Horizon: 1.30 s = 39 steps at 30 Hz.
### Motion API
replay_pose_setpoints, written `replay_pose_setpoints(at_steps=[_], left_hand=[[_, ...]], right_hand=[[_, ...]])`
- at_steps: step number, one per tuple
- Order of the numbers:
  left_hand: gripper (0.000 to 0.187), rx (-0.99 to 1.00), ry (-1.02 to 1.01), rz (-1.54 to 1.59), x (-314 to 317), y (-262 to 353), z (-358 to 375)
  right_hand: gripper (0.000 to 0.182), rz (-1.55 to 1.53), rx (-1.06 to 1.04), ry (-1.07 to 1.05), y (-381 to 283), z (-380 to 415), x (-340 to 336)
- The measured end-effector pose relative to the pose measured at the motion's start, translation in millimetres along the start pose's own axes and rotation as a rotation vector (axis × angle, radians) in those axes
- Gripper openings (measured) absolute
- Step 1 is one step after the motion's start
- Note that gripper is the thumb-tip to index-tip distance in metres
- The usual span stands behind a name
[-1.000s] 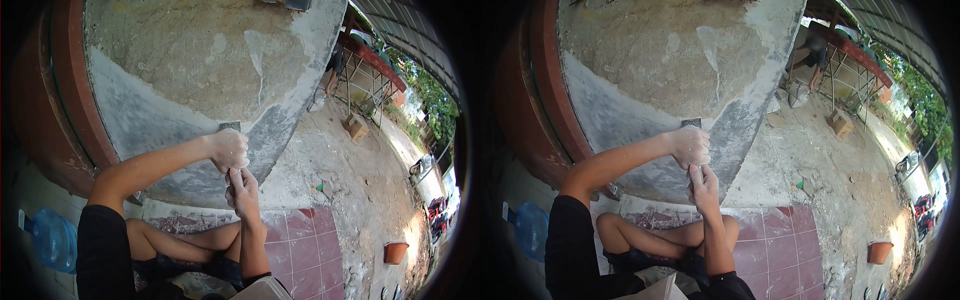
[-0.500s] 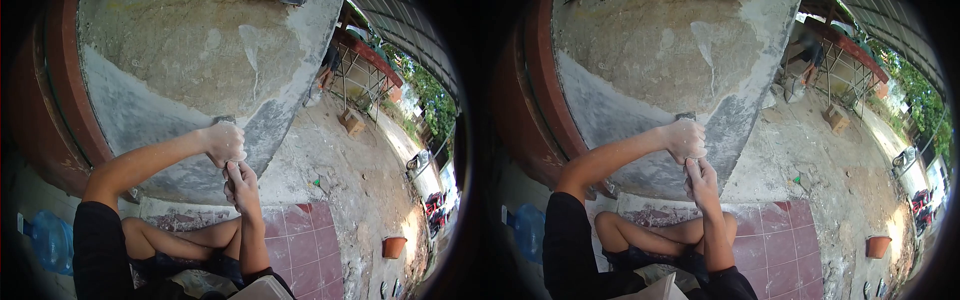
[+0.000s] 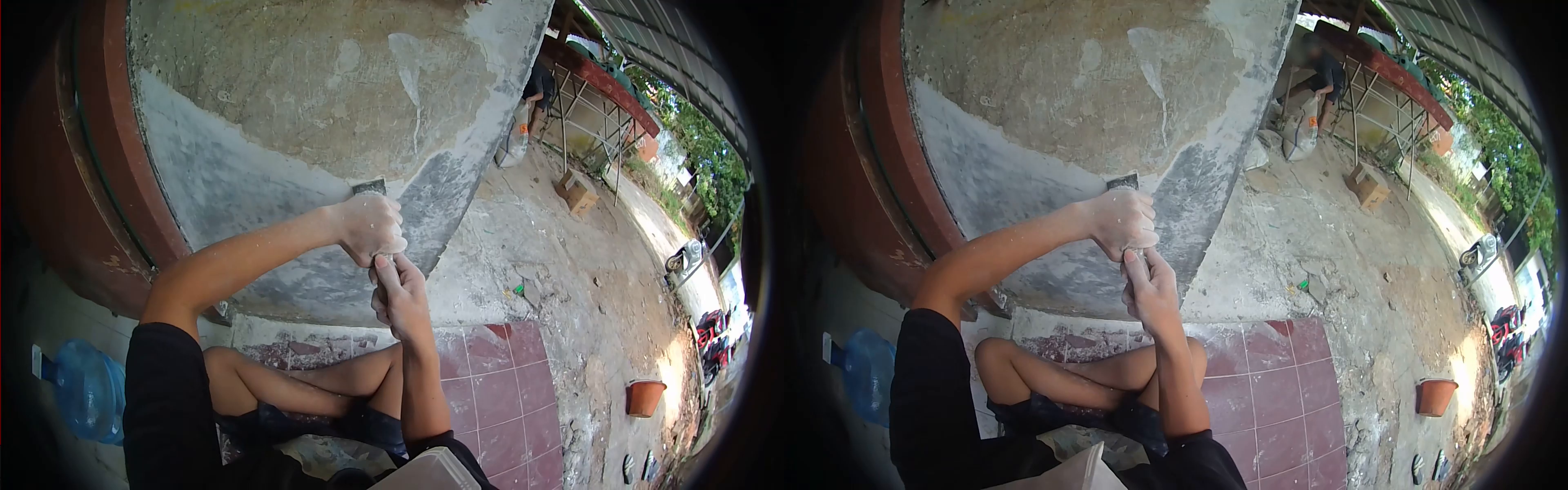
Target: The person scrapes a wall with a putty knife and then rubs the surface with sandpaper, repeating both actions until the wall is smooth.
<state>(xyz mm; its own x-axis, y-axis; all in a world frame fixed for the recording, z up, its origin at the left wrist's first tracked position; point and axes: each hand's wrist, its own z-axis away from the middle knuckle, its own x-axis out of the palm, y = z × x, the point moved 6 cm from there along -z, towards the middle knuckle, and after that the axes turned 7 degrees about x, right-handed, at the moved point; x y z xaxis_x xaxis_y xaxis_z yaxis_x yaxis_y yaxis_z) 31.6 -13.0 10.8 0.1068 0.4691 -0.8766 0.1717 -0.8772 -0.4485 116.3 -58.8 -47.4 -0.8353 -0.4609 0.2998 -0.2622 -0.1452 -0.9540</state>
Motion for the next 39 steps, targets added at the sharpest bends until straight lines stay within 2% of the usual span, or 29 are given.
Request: replay_pose_setpoints(at_steps=[6,8,10,11,13,16,18,21,22,24,26,30,31,32,33,34,37,39], left_hand=[[0.029,-0.003,0.106,0.053,-9.2,-4.6,-1.0],[0.029,-0.005,0.042,-0.01,-15.0,-14.8,15.6],[0.027,0.03,-0.01,-0.03,3.4,-10.7,2.2],[0.027,0.037,0.0,0.004,12.6,-0.4,-5.2],[0.027,-0.028,0.071,0.026,-9.6,-4.1,-2.9],[0.03,0.025,0.065,-0.008,-10.8,-16.8,0.6],[0.03,0.008,0.105,0.062,-7.6,-6.1,-0.2],[0.028,-0.005,0.011,-0.043,-2.3,-12.9,1.1],[0.028,0.013,0.063,-0.033,-0.9,-11.5,0.8],[0.027,-0.008,0.07,0.024,8.5,-0.4,-7.6],[0.027,-0.051,0.028,-0.016,-15.1,-13.1,10.9],[0.031,0.016,0.183,-0.016,-18.6,-14.4,4.2],[0.031,-0.006,0.176,-0.026,-15.2,-6.9,1.8],[0.031,-0.01,0.076,-0.047,-9.7,-3.2,-0.9],[0.031,-0.014,-0.014,-0.065,-1.9,-7.5,1.3],[0.038,0.024,0.133,-0.103,-11.6,-15.9,5.3],[0.036,-0.002,0.23,-0.075,-23.9,-19.2,6.1],[0.034,-0.01,0.257,-0.048,-32.6,-14.4,7.0]], right_hand=[[0.026,0.025,0.011,0.032,-1.7,5.3,-7.0],[0.027,0.067,0.003,0.019,-9.3,-4.5,3.0],[0.027,0.069,-0.038,0.033,-9.5,-13.4,2.1],[0.028,0.052,-0.06,0.038,-2.9,-8.4,0.5],[0.027,0.07,0.027,0.022,-10.9,2.9,-0.7],[0.025,0.054,-0.031,0.088,-7.6,-9.8,-6.0],[0.024,0.087,-0.077,0.019,-0.3,-3.9,-3.0],[0.024,0.081,0.01,0.033,-6.2,-11.2,0.5],[0.024,0.077,0.014,0.066,-5.0,-11.2,-7.4],[0.024,0.116,-0.059,0.011,0.5,-8.2,-5.2],[0.024,0.083,-0.047,0.011,-4.7,-13.5,8.0],[0.024,0.084,-0.018,0.057,-8.4,-3.0,-2.2],[0.024,0.108,-0.041,0.043,-11.3,-4.3,3.0],[0.025,0.112,0.021,0.025,-5.5,-3.1,0.2],[0.025,0.128,-0.003,-0.011,-11.2,-18.0,12.8],[0.027,0.118,-0.036,0.009,-15.5,-27.7,17.3],[0.028,0.116,-0.026,0.077,-11.2,-16.4,-4.6],[0.028,0.191,-0.106,0.021,-23.6,-11.1,7.4]])
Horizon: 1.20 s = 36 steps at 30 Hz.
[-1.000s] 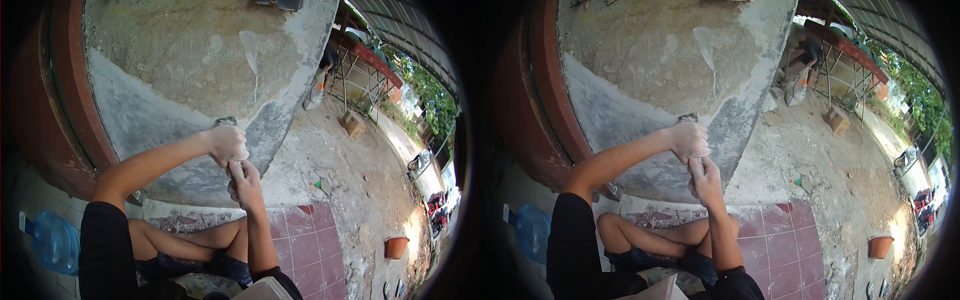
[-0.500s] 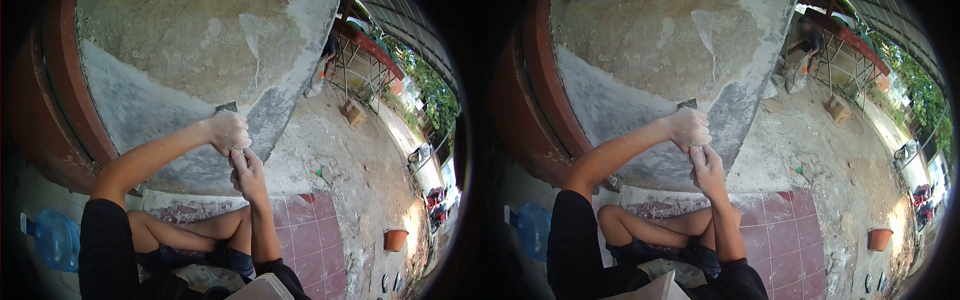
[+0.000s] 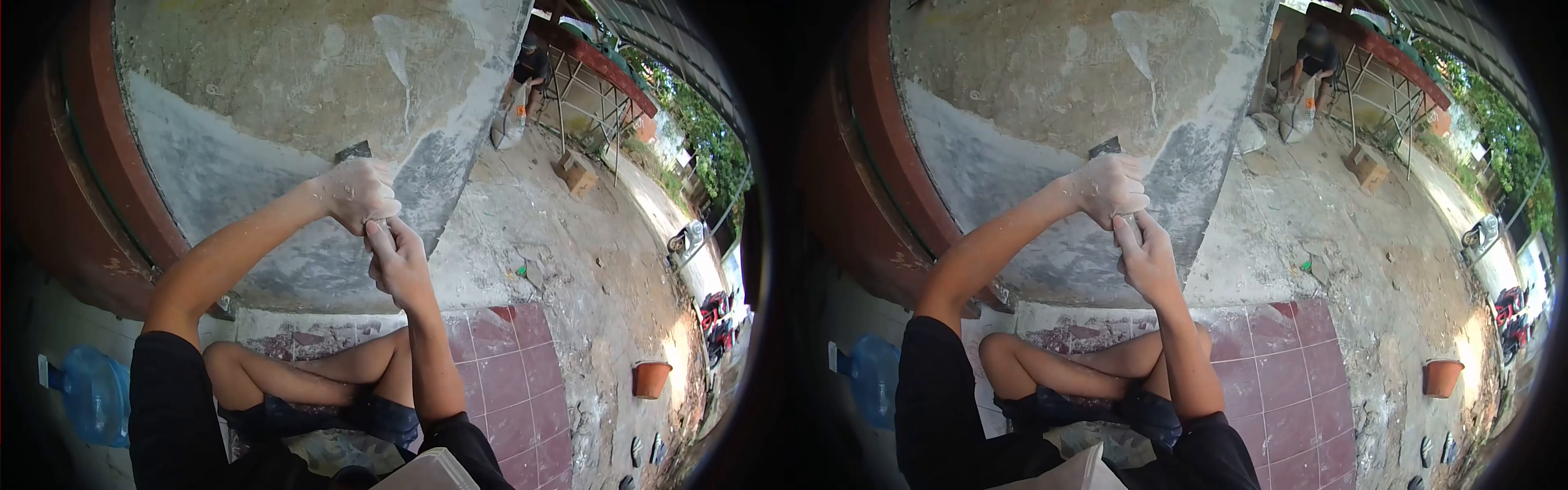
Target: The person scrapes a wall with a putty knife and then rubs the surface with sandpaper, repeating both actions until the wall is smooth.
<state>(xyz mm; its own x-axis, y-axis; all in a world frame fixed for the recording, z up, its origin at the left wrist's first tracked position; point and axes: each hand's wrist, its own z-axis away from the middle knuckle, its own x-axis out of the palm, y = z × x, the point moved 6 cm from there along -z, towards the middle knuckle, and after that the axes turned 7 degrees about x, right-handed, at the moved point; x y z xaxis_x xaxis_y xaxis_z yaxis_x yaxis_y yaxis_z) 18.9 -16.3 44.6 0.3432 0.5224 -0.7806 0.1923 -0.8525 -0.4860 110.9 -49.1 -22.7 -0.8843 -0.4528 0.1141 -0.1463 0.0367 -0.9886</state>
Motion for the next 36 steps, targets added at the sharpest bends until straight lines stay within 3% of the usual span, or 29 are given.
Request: replay_pose_setpoints(at_steps=[15,22,28,30,36], left_hand=[[0.025,0.097,-0.248,0.069,45.9,15.8,-8.6],[0.027,0.047,-0.18,0.063,39.2,13.7,-10.5],[0.028,-0.01,-0.325,0.055,40.0,8.7,-7.2],[0.027,0.038,-0.255,0.087,34.0,10.5,-12.8],[0.027,0.027,-0.302,0.042,46.3,12.2,-8.4]], right_hand=[[0.022,-0.22,0.099,0.074,40.4,14.6,-11.1],[0.023,-0.188,0.099,0.046,35.1,10.6,-14.8],[0.024,-0.231,0.109,-0.023,24.4,10.7,-10.5],[0.024,-0.239,0.113,-0.004,20.5,12.6,-11.7],[0.024,-0.179,0.111,0.014,33.9,8.0,-15.0]])
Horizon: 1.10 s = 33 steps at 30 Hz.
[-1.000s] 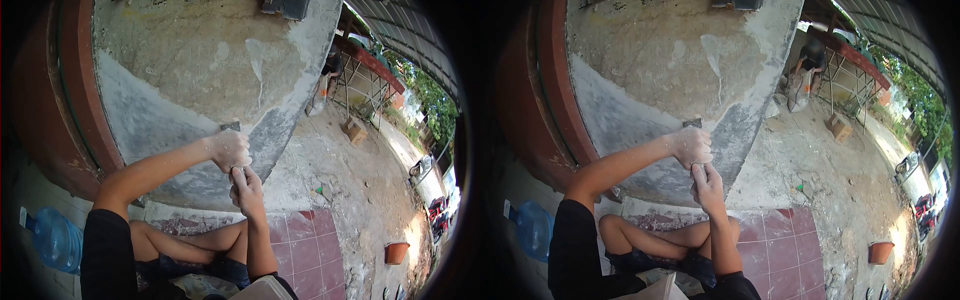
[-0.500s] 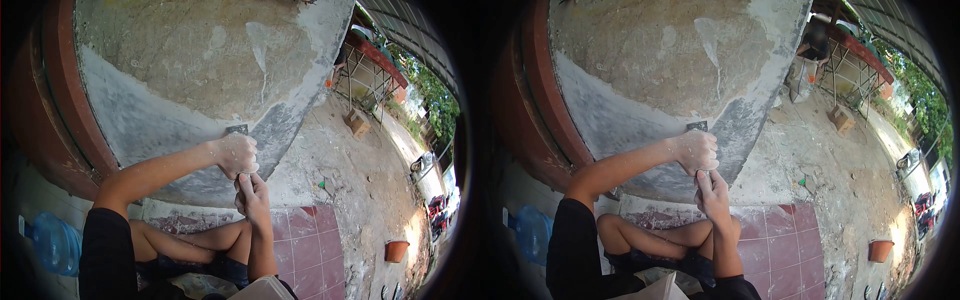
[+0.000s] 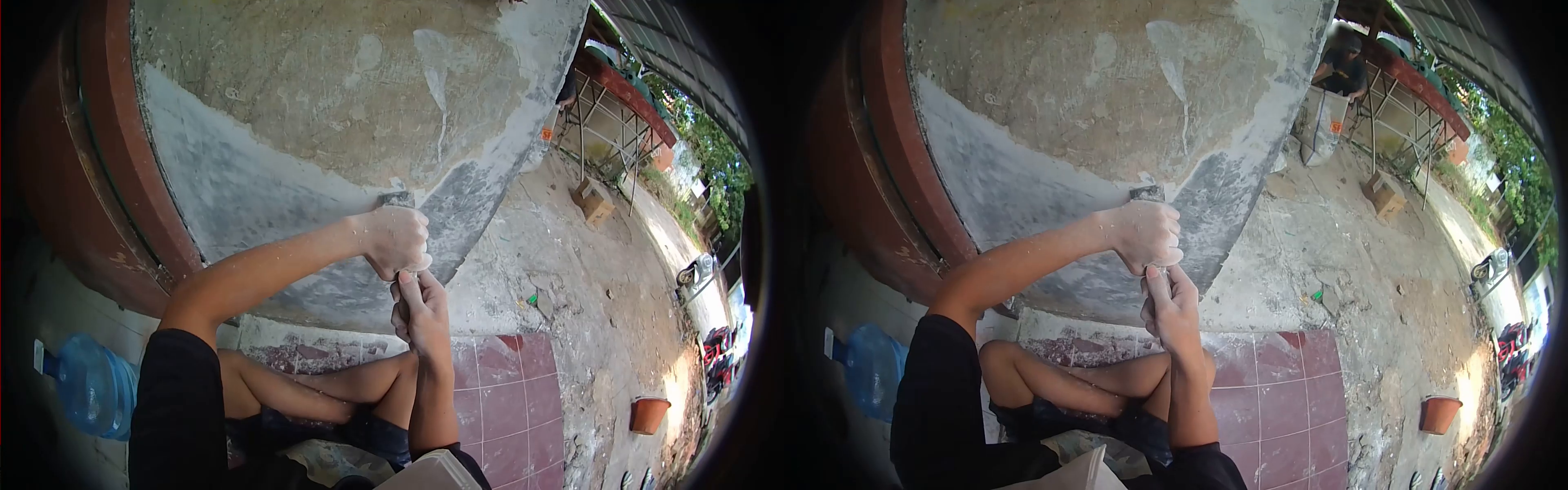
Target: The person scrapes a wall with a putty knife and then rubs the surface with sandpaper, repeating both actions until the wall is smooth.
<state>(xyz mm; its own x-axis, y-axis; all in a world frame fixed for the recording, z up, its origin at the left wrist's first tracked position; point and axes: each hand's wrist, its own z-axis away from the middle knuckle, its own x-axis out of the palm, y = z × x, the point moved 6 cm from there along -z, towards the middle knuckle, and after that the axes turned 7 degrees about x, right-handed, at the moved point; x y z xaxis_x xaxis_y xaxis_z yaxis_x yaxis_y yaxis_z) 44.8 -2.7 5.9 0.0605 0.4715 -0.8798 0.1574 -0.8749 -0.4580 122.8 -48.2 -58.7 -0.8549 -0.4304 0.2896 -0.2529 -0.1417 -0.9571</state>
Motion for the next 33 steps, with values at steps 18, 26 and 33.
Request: replay_pose_setpoints(at_steps=[18,26,33], left_hand=[[0.027,-0.031,0.125,0.039,-12.4,1.5,8.9],[0.026,-0.019,-0.01,0.018,-13.4,-5.2,8.7],[0.024,-0.034,-0.053,-0.02,-15.3,-18.5,10.5]], right_hand=[[0.022,-0.015,0.047,-0.01,-0.4,5.3,2.9],[0.024,-0.009,0.016,-0.054,-6.8,-3.0,10.4],[0.025,-0.031,0.016,0.008,-9.3,-10.8,13.2]])
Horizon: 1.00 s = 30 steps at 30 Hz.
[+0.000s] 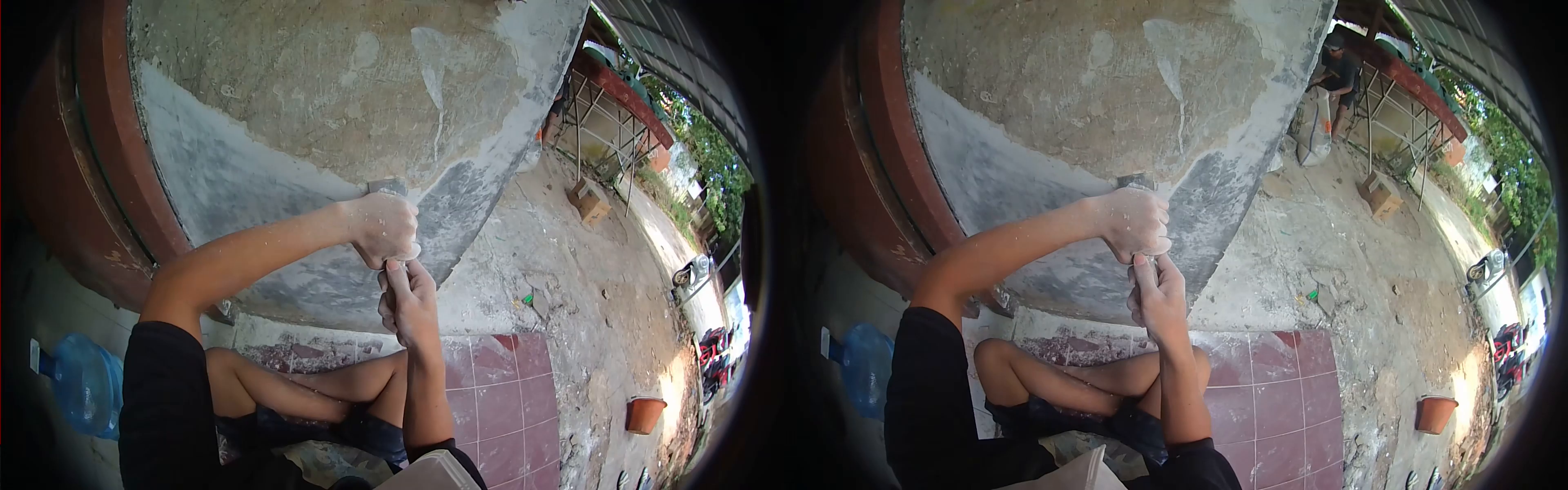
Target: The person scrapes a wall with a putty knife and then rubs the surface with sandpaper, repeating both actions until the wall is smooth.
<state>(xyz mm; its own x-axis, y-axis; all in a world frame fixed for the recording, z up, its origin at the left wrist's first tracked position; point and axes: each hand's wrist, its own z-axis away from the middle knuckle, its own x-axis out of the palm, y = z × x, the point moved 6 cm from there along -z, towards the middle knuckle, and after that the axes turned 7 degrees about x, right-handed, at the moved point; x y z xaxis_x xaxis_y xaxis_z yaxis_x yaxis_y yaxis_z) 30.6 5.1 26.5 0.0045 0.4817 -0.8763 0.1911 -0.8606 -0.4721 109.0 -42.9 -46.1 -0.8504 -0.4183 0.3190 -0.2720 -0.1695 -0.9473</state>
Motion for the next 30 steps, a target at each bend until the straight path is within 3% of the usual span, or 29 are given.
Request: replay_pose_setpoints(at_steps=[3,5,6,8,10,12,13,14,16,17,18,20,21,24,25,26,27,28,30], left_hand=[[0.024,0.027,-0.138,-0.017,16.3,8.1,-0.1],[0.024,-0.013,0.078,0.028,-6.3,13.7,-1.4],[0.023,-0.059,0.043,0.05,-7.9,21.6,-2.0],[0.025,-0.064,0.218,0.026,-16.0,48.8,-0.2],[0.034,-0.124,0.444,-0.055,-20.1,87.1,20.0],[0.042,-0.238,0.51,0.036,-13.7,127.7,58.3],[0.04,-0.365,0.456,0.248,4.2,142.9,84.9],[0.039,-0.493,0.405,0.463,26.0,156.7,120.2],[0.043,-1.038,0.177,1.166,76.2,185.9,219.1],[0.044,-1.285,0.276,1.303,94.3,207.2,279.7],[0.046,-1.532,0.389,1.431,112.0,241.6,337.4],[0.048,-1.693,1.023,1.572,113.7,323.2,412.9],[0.048,-1.737,1.042,1.545,119.3,362.7,434.7],[0.038,-2.508,1.701,0.999,144.1,511.3,478.9],[0.038,-2.537,1.719,0.955,144.7,534.2,468.3],[0.03,-2.518,0.954,0.473,125.2,542.0,459.1],[0.023,-2.275,0.252,0.075,108.5,538.0,440.3],[0.023,-2.299,0.243,0.063,101.8,538.5,435.1],[0.022,-2.28,0.629,0.133,96.3,528.7,421.3]], right_hand=[[0.024,0.024,-0.035,0.002,1.4,3.2,-0.8],[0.024,0.087,-0.034,-0.01,-5.5,14.4,-1.7],[0.023,0.086,-0.019,-0.013,-6.3,20.7,-3.9],[0.021,0.158,0.002,-0.039,0.8,36.5,-16.5],[0.02,0.268,0.071,-0.09,35.2,56.7,-63.4],[0.028,0.35,0.186,-0.084,74.6,93.4,-123.3],[0.033,0.339,0.147,-0.111,108.8,108.2,-167.5],[0.038,0.161,0.251,-0.035,131.0,131.3,-194.5],[0.038,0.19,0.262,-0.136,153.8,86.4,-167.8],[0.038,0.211,0.249,-0.16,164.4,71.3,-155.4],[0.037,0.23,0.237,-0.182,177.0,56.7,-143.0],[0.037,0.26,0.196,-0.221,204.6,21.5,-115.9],[0.036,0.268,0.167,-0.234,220.1,2.9,-101.4],[0.036,0.271,0.094,-0.245,278.4,-33.0,-51.6],[0.035,0.277,0.065,-0.252,297.2,-46.3,-32.0],[0.035,0.287,0.035,-0.255,312.4,-58.5,-16.8],[0.035,0.297,0.001,-0.253,327.1,-70.1,-2.4],[0.034,0.303,-0.033,-0.249,342.0,-81.0,13.5],[0.034,0.319,-0.09,-0.242,375.0,-92.6,42.4]])
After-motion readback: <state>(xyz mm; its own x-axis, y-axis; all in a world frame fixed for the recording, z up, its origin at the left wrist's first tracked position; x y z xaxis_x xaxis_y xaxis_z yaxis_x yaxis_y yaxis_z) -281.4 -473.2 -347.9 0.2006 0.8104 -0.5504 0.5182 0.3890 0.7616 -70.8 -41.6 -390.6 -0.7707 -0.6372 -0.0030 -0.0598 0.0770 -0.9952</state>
